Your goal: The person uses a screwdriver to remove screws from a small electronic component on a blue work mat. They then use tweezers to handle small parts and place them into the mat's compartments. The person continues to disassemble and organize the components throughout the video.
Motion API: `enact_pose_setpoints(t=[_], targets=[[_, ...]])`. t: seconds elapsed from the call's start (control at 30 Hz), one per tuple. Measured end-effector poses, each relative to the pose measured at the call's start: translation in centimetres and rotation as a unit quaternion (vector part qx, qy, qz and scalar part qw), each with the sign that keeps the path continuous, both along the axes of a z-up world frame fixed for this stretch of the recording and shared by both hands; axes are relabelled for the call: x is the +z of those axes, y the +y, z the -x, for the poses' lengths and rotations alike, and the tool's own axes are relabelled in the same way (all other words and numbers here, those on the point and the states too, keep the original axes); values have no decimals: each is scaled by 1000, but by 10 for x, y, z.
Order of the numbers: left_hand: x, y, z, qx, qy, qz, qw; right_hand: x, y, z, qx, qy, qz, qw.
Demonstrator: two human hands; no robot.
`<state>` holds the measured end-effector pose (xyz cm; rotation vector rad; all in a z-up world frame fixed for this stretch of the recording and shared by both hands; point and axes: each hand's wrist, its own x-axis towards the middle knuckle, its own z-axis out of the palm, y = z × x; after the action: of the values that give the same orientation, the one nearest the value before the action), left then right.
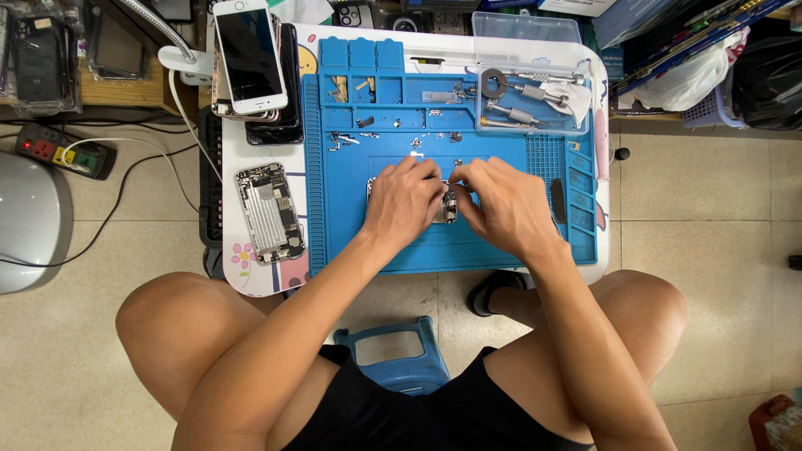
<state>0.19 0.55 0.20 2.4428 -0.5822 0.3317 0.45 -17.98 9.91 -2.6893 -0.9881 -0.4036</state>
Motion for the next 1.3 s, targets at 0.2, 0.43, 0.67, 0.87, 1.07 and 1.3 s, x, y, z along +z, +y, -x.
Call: enact_pose_setpoints(t=[0.2, 0.43, 0.67, 0.87, 1.07, 1.3], targets=[[0, -1, 1, 6, -9, -14, 1000, 14, 6, -1, 4, -20, 49, 999], [1, 1, 3, 1, -9, -9, 1000, 30, 10, -6, 55, -38, 104, 992], [-4, -3, 2, 6, -29, -22, 999, 36, 13, -6, 27, -16, 144, 989], [-8, -3, 2, 4, -31, -29, 999, 30, 10, -6, 29, -13, 161, 986], [-2, 0, 2, -8, -22, -35, 999, 40, 17, -2, 27, -3, 169, 985], [-2, 5, 1, -39, 13, -42, 998, 25, 14, -4, 13, 0, 202, 979]])
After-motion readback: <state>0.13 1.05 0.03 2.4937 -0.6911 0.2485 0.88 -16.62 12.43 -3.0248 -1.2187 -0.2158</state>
